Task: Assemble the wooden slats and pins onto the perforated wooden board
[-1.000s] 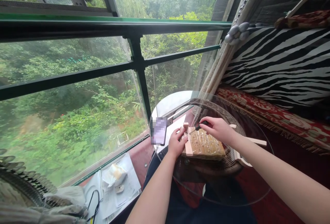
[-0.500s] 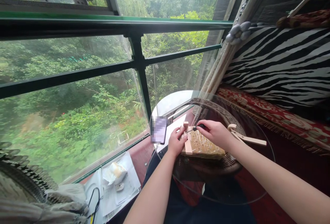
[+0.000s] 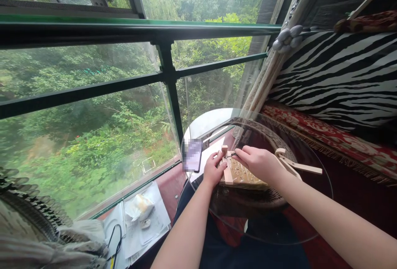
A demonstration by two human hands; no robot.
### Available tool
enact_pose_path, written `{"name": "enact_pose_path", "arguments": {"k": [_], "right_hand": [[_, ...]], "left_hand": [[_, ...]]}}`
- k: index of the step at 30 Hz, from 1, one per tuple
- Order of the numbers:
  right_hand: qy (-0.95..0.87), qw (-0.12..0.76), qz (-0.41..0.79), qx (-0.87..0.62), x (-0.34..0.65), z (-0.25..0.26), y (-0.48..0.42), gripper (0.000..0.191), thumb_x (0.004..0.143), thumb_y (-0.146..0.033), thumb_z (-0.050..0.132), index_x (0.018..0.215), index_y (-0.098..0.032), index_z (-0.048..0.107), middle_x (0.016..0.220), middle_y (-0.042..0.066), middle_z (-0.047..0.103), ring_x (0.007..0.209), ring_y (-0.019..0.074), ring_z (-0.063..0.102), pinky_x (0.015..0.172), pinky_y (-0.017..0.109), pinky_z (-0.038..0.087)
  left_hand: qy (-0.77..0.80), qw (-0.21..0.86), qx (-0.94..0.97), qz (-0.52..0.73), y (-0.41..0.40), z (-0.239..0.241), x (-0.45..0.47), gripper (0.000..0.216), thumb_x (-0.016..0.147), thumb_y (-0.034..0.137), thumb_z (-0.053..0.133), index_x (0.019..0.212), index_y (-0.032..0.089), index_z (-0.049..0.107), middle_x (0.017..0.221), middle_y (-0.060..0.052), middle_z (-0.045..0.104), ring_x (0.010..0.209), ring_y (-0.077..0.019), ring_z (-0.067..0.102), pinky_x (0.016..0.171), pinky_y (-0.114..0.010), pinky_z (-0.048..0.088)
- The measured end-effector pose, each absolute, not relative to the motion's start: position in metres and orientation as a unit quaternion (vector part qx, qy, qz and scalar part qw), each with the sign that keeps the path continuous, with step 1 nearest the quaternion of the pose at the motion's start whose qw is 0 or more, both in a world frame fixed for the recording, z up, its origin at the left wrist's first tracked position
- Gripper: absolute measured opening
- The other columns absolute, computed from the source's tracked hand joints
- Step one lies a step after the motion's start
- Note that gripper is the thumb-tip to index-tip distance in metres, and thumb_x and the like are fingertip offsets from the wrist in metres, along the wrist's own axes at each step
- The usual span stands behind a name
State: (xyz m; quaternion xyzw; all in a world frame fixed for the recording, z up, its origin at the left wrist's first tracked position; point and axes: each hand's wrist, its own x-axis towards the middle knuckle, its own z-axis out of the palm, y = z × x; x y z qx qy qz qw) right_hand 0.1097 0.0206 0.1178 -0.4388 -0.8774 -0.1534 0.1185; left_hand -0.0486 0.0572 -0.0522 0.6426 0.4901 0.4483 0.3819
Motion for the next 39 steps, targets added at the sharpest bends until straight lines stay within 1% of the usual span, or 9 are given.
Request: {"name": "enact_pose_path", "arguments": {"k": [3,6,8,13,16,22,29,34,39], "right_hand": [[-0.871,0.130,-0.195,-0.433,0.112,0.114,0.020,0.035,0.094,-0.037,0.039,0.081,-0.016,0.064,0.064,0.006,0.058,0.060,0.0148,0.055,0.054,0.027,0.034],[-0.864,0.167,-0.189,-0.437,0.116,0.113,0.024,0.033,0.094,-0.033,0.038,0.103,-0.011,0.061,0.078,0.010,0.064,0.071,0.0185,0.059,0.062,0.028,0.041],[-0.858,0.185,-0.145,-0.458,0.120,0.113,0.029,0.033,0.093,-0.030,0.037,0.108,-0.011,0.059,0.085,0.011,0.066,0.076,0.0197,0.061,0.067,0.029,0.042],[-0.818,0.149,0.013,-0.555,0.124,0.115,0.043,0.039,0.091,-0.040,0.038,0.064,-0.019,0.059,0.066,0.007,0.064,0.063,0.0181,0.058,0.059,0.028,0.039],[-0.792,0.166,0.071,-0.583,0.119,0.110,0.047,0.039,0.090,-0.039,0.039,0.061,-0.019,0.057,0.059,0.005,0.061,0.058,0.0165,0.056,0.058,0.027,0.037],[-0.717,0.304,0.193,-0.597,0.116,0.098,0.050,0.025,0.084,-0.039,0.046,0.075,-0.019,0.058,0.059,0.002,0.062,0.053,0.0154,0.058,0.055,0.027,0.042],[-0.414,0.576,0.436,-0.554,0.110,0.061,0.061,0.012,0.075,-0.032,0.051,0.076,-0.021,0.045,0.062,-0.003,0.060,0.052,0.0136,0.058,0.045,0.025,0.047],[-0.320,0.641,0.493,-0.494,0.092,0.031,0.063,0.018,0.073,-0.035,0.055,0.074,-0.023,0.041,0.050,-0.009,0.043,0.039,0.0089,0.046,0.032,0.018,0.033],[-0.315,0.676,0.476,-0.466,0.092,0.024,0.059,0.027,0.075,-0.041,0.060,0.084,-0.025,0.041,0.057,-0.011,0.045,0.039,0.0061,0.044,0.032,0.016,0.031]], "left_hand": [[0.499,0.381,0.642,0.441,0.057,-0.051,-0.048,0.047,0.078,0.030,0.060,0.124,0.029,0.057,0.126,-0.005,0.052,0.118,-0.0225,0.048,0.103,-0.036,0.038],[0.503,0.380,0.642,0.437,0.057,-0.049,-0.049,0.046,0.077,0.030,0.060,0.123,0.029,0.058,0.126,-0.005,0.052,0.118,-0.0228,0.049,0.104,-0.036,0.037],[0.500,0.381,0.643,0.437,0.057,-0.048,-0.049,0.046,0.077,0.030,0.061,0.123,0.028,0.058,0.126,-0.005,0.052,0.118,-0.0231,0.049,0.103,-0.036,0.038],[0.486,0.380,0.645,0.450,0.057,-0.049,-0.049,0.047,0.077,0.029,0.061,0.124,0.025,0.058,0.125,-0.007,0.053,0.117,-0.0231,0.050,0.101,-0.036,0.040],[0.485,0.381,0.639,0.460,0.057,-0.051,-0.048,0.046,0.077,0.028,0.060,0.123,0.023,0.058,0.125,-0.008,0.053,0.117,-0.0230,0.050,0.101,-0.036,0.040],[0.489,0.382,0.638,0.456,0.057,-0.051,-0.048,0.045,0.077,0.029,0.061,0.122,0.025,0.059,0.125,-0.007,0.053,0.117,-0.0232,0.050,0.101,-0.037,0.040],[0.465,0.370,0.652,0.471,0.057,-0.054,-0.048,0.041,0.081,0.031,0.058,0.121,0.022,0.060,0.126,-0.009,0.051,0.118,-0.0237,0.048,0.103,-0.039,0.038],[0.457,0.358,0.665,0.470,0.056,-0.056,-0.047,0.039,0.082,0.030,0.055,0.120,0.022,0.061,0.129,-0.010,0.048,0.118,-0.0241,0.047,0.105,-0.040,0.036],[0.460,0.355,0.668,0.464,0.054,-0.053,-0.048,0.040,0.081,0.030,0.056,0.120,0.024,0.061,0.128,-0.009,0.048,0.119,-0.0241,0.046,0.105,-0.040,0.036]]}}
